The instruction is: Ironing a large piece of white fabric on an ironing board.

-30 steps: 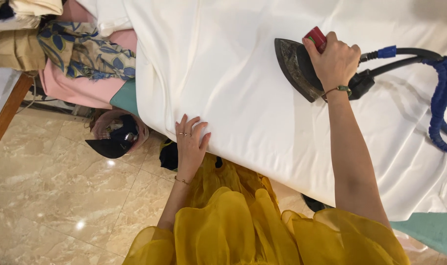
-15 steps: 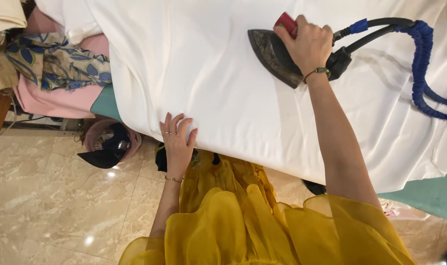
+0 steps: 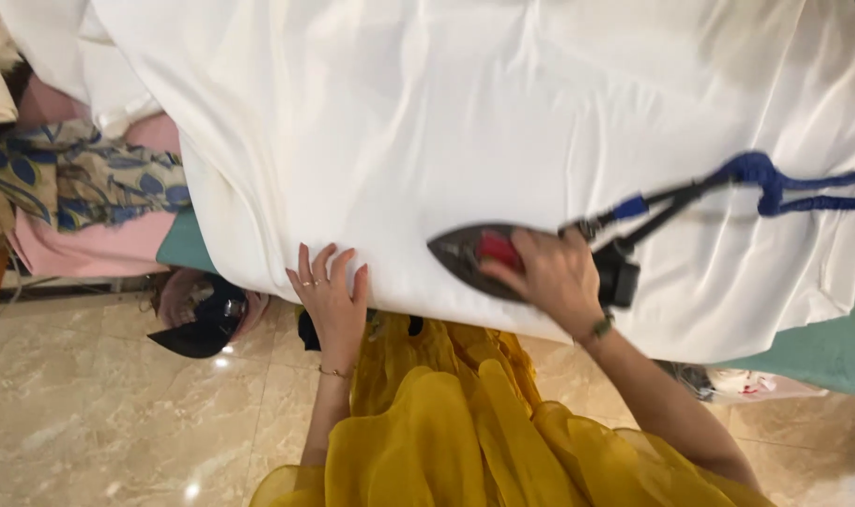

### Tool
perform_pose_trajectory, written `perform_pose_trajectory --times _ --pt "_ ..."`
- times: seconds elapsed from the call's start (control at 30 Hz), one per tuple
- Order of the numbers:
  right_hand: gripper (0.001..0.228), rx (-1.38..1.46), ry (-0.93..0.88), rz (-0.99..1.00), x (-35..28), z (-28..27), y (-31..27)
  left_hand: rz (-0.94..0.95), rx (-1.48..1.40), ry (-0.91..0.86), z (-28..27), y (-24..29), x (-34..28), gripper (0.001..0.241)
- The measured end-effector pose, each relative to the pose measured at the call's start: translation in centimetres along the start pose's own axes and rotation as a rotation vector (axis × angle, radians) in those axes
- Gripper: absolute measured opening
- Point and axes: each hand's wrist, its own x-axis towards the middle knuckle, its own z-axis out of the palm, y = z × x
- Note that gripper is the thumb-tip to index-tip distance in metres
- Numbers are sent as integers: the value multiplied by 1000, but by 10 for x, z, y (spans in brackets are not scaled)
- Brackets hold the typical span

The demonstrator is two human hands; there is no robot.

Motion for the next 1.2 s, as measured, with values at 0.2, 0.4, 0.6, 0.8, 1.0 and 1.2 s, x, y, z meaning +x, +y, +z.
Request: perform_pose_trajectory --times 0.2,0.4,0.6,0.8,1.0,1.2 --pt "59 -36 59 -25 -20 -11 -8 68 62 -33 18 -1 22 29" --pt "62 -118 81 -96 26 12 27 183 112 -71 32 -20 77 37" --pt "62 -126 113 -43 102 18 57 218 133 -58 40 -30 128 41" --pt "61 -181 319 -18 166 37 81 259 213 -16 55 -50 176 41" --pt "61 -132 308 51 202 52 102 96 240 85 52 -80 182 44" --pt "60 -176 382 12 210 64 115 44 74 48 11 -31 76 37"
